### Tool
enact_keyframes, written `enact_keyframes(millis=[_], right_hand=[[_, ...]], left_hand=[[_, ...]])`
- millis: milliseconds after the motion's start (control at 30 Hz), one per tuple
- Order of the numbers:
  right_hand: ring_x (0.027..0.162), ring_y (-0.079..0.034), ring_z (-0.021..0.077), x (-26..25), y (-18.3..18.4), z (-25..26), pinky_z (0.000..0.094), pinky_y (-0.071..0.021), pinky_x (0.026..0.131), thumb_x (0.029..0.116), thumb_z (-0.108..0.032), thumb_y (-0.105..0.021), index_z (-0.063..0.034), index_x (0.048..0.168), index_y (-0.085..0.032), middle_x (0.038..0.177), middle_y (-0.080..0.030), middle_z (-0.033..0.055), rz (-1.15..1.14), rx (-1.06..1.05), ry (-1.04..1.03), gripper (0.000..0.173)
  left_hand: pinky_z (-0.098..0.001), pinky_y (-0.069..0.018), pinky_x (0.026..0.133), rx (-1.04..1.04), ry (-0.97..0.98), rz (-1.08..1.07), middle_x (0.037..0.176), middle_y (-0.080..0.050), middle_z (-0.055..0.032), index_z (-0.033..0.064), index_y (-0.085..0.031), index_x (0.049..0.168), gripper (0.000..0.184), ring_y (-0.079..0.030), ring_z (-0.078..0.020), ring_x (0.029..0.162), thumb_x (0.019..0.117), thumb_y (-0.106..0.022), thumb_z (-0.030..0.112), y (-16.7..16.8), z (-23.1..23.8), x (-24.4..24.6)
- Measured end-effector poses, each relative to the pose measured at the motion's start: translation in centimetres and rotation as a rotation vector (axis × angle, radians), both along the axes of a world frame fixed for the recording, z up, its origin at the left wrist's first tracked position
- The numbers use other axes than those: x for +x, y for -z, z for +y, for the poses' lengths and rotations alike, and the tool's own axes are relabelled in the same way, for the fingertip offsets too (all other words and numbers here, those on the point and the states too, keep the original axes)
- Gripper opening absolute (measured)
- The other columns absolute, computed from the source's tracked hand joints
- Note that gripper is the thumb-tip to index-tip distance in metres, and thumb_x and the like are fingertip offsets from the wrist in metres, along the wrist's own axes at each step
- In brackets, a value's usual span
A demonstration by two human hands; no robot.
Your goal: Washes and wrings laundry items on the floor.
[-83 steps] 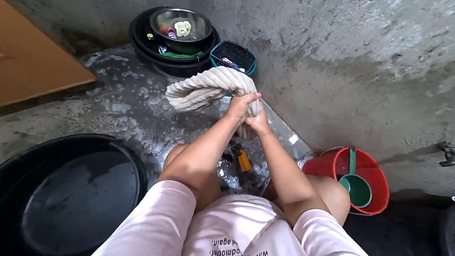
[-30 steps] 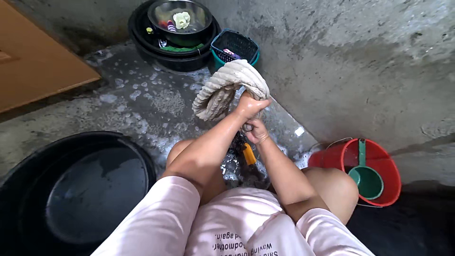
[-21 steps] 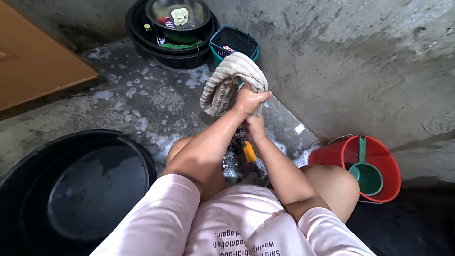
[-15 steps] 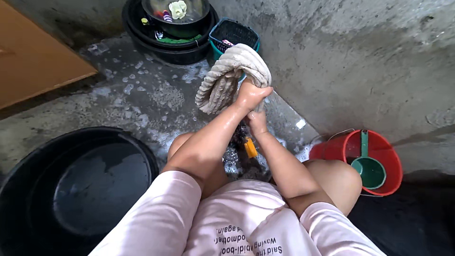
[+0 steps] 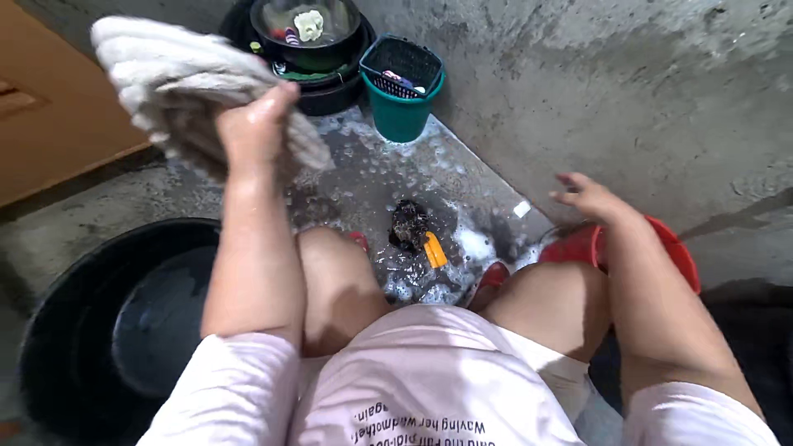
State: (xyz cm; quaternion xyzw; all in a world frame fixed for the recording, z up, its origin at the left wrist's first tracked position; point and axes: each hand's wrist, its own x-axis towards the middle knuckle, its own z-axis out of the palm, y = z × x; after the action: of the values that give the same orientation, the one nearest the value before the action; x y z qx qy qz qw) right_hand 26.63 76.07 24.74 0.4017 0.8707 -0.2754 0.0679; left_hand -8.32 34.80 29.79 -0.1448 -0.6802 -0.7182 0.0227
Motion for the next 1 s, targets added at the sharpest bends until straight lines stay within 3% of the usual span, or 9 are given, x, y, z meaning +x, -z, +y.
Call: enact_keyframes(millis=[133, 300, 400, 467, 533, 600, 733, 900, 1000], right_hand=[[0.104, -0.067, 0.0371, 12.6, 2.3, 5.6, 0.0578, -0.0557, 0.086, 0.1032, -0.041, -0.057, -0.0103, 0.149, -0.045, 0.135, -0.059, 0.023, 0.308, -0.159, 0.592, 0.057], [0.092, -0.068, 0.0218, 21.2, 5.1, 7.1, 0.0403, -0.0573, 0.075, 0.1037, -0.041, -0.05, -0.0145, 0.144, -0.046, 0.124, -0.063, 0.0101, 0.855, -0.313, 1.217, 0.049], [0.089, -0.067, 0.0194, 23.3, 5.8, 7.1, 0.0372, -0.0556, 0.073, 0.1034, -0.036, -0.049, -0.0118, 0.138, -0.051, 0.119, -0.064, 0.0095, 1.012, -0.276, 1.425, 0.043], [0.09, -0.066, 0.0194, 23.7, 6.2, 7.1, 0.0372, -0.0545, 0.073, 0.1044, -0.035, -0.047, -0.0104, 0.138, -0.051, 0.12, -0.064, 0.0104, 1.004, -0.247, 1.485, 0.042], [0.092, -0.067, 0.0214, 23.9, 7.7, 7.7, 0.0392, -0.0562, 0.075, 0.1045, -0.035, -0.047, -0.0095, 0.141, -0.05, 0.122, -0.065, 0.0122, 0.872, -0.211, 1.469, 0.045], [0.103, -0.067, 0.0255, 23.5, 9.4, 8.0, 0.0452, -0.0554, 0.085, 0.1057, -0.034, -0.047, -0.0068, 0.143, -0.051, 0.128, -0.065, 0.0156, 0.615, -0.142, 1.334, 0.046], [0.128, -0.055, 0.0491, 21.5, 11.5, 8.8, 0.0717, -0.0426, 0.103, 0.099, -0.027, -0.061, -0.0019, 0.139, -0.058, 0.136, -0.059, 0.0316, 0.131, 0.099, 0.918, 0.047], [0.138, -0.045, 0.0535, 19.9, 14.8, 10.6, 0.0721, -0.0386, 0.108, 0.0957, -0.026, -0.067, 0.0003, 0.152, -0.041, 0.146, -0.048, 0.0357, -0.067, 0.191, 0.739, 0.067], [0.142, -0.039, 0.0535, 19.9, 15.0, 11.1, 0.0693, -0.0345, 0.114, 0.0939, -0.023, -0.07, 0.0019, 0.155, -0.035, 0.151, -0.042, 0.0371, -0.2, 0.18, 0.657, 0.075]], left_hand=[[-0.034, -0.0597, 0.09, -0.116, -0.088, -0.036, 0.113, -0.072, 0.0025, 0.0144, -0.06, 0.133, 0.058, -0.07, -0.0101, 0.1, 0.0837, -0.083, 0.035, 7.2, -9.1, -2.2], [-0.0333, -0.0555, 0.099, -0.271, -0.261, -0.403, 0.13, -0.066, -0.0079, 0.0034, -0.049, 0.144, 0.069, -0.066, -0.0124, 0.114, 0.088, -0.079, 0.031, 15.0, -18.1, -0.4], [-0.0361, -0.0574, 0.073, -0.176, -0.222, -0.769, 0.106, -0.066, -0.0023, 0.0145, -0.055, 0.129, 0.043, -0.066, -0.0131, 0.087, 0.0981, -0.063, 0.043, 22.8, -24.8, -0.9], [-0.0415, -0.0577, 0.071, -0.076, -0.239, -0.893, 0.105, -0.065, -0.0043, 0.0182, -0.054, 0.127, 0.044, -0.066, -0.018, 0.086, 0.1007, -0.052, 0.054, 24.7, -26.0, -0.2], [-0.0478, -0.0565, 0.084, -0.002, -0.278, -0.881, 0.126, -0.062, -0.0083, 0.0175, -0.049, 0.142, 0.05, -0.064, -0.0225, 0.106, 0.1026, -0.051, 0.048, 23.4, -24.7, 1.5], [-0.0414, -0.0567, 0.074, -0.024, -0.324, -0.867, 0.111, -0.063, -0.0053, 0.017, -0.052, 0.132, 0.044, -0.065, -0.0184, 0.091, 0.1016, -0.05, 0.048, 22.7, -23.1, 1.1], [-0.0343, -0.0576, 0.074, -0.103, -0.309, -0.833, 0.113, -0.064, -0.0029, 0.0168, -0.05, 0.135, 0.042, -0.067, -0.0149, 0.087, 0.1043, -0.049, 0.045, 17.8, -18.0, -0.5], [-0.0365, -0.0561, 0.093, -0.087, -0.06, -0.627, 0.131, -0.063, 0.0003, 0.0208, -0.044, 0.145, 0.047, -0.067, -0.0164, 0.11, 0.1039, -0.052, 0.041, 11.3, -9.5, -2.8], [-0.0347, -0.0569, 0.092, -0.085, 0.046, -0.423, 0.129, -0.065, -0.0005, 0.0198, -0.037, 0.152, 0.051, -0.068, -0.0157, 0.108, 0.1055, -0.05, 0.037, 7.8, -2.6, -2.5]])
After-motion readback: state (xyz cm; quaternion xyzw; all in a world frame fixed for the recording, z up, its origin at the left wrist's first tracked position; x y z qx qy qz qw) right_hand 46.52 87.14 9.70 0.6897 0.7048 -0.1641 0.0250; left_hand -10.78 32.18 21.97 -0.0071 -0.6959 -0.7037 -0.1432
